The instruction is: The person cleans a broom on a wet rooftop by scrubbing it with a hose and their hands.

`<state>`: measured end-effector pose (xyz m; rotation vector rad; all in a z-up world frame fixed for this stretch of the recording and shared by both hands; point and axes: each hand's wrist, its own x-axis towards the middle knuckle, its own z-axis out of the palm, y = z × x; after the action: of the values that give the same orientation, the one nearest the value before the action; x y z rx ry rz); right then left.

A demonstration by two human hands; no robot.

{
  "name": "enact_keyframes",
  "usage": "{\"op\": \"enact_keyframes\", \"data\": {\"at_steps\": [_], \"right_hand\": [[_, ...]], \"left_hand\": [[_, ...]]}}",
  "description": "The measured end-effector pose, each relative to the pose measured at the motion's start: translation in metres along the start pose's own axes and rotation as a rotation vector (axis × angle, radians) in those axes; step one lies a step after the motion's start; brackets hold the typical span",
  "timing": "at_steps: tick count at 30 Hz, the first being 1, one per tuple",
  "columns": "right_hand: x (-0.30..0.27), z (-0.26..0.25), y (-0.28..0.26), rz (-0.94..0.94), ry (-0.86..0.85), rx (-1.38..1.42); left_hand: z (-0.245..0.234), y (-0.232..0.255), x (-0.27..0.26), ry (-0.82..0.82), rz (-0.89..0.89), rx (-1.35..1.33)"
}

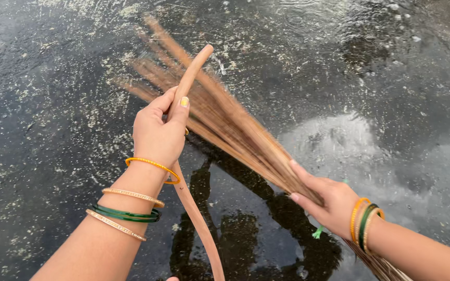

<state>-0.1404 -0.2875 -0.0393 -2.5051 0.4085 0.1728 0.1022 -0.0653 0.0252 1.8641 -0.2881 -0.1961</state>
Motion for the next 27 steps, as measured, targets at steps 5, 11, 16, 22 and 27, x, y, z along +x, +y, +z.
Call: {"op": "enact_keyframes", "data": {"at_steps": [5,11,16,22,27], "right_hand": [[0.053,0.046,-0.074,-0.115,-0.317,-0.32],[0.138,0.1,-0.131,0.056,-0.183,-0.155],[0.159,0.109,-0.117,0.465,0.049,0.209],[0.106,0.096,-0.088,0.794,0.421,0.672],[0.066,0.089,-0.1,0.811,0.588,0.775]], "left_hand": [[-0.033,-0.042,0.029,0.052,-0.066,0.031],[-0.04,-0.072,0.063,0.045,-0.111,0.092],[-0.028,-0.072,0.082,0.015,-0.242,0.065],[0.001,-0.06,0.083,0.049,0.038,-0.019],[0.028,-0.05,0.076,-0.044,0.067,0.087]]}}
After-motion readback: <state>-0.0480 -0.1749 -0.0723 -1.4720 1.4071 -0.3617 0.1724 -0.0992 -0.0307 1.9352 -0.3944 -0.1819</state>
